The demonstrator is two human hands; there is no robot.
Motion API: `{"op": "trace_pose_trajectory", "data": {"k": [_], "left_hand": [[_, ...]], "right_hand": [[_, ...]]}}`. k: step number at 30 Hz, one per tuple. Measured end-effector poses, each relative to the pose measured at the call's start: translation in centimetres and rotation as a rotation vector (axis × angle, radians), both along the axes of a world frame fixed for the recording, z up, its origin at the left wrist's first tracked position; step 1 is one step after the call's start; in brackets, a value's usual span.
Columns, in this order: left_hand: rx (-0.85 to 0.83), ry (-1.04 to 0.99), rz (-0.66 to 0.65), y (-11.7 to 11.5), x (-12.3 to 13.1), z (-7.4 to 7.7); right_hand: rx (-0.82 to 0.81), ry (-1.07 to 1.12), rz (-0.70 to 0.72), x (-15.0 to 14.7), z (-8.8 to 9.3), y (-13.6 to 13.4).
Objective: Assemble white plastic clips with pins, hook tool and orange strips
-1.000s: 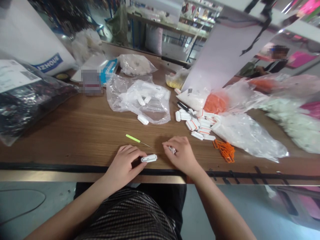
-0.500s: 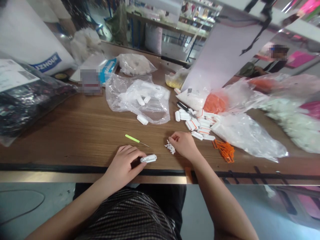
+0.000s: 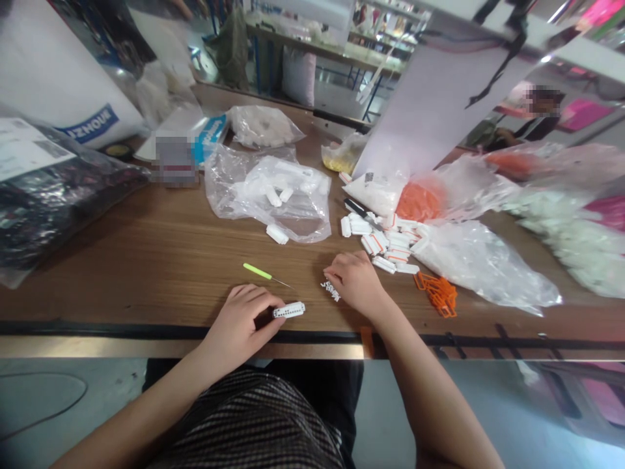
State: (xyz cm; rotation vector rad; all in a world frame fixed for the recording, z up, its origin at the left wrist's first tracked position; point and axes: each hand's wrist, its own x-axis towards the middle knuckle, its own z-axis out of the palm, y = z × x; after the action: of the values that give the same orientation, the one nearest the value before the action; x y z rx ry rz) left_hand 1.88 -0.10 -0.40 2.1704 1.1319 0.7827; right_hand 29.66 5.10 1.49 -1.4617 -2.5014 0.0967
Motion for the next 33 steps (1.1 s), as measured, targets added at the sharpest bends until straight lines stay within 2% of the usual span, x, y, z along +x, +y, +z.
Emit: {"op": "trace_pose_trajectory", "data": {"k": [5,11,17,21,25,29,33], "left_hand": [[-0.006,-0.005,0.004,0.0,0.0,0.1],[-0.006,0.001,0.004,0.0,-0.1,0.1],[0.016,-0.006,0.008,0.0,0.0,0.0],[0.01,-0.019,-0.002,-0.1,0.0,0.2],[0.018,-0.018,-0.003,-0.1,-0.1,0.3],[0.021,-0.007,-0.004,0.0,-0.1,0.2],[0.023,-0.006,-0.002,0.0,-0.1,0.0]], "right_hand": [[-0.015,-0.068,-0.051,-0.8,0.4,-0.2],[-0.149,0.092,-0.147,-0.6,0.0,-0.2],[-0.153,0.171,-0.19,-0.5,0.3,-0.6],[-0.216,0.37,-0.105,-2.3,1.4,-3.4],[-0.256,0.418,-0.017,-4.4,0.9,-6.1],[-0.165,0.378,-0.001,-5.2,-0.1,-6.7],[-0.124,0.364,0.022,-5.2,-0.2,-6.5]]}}
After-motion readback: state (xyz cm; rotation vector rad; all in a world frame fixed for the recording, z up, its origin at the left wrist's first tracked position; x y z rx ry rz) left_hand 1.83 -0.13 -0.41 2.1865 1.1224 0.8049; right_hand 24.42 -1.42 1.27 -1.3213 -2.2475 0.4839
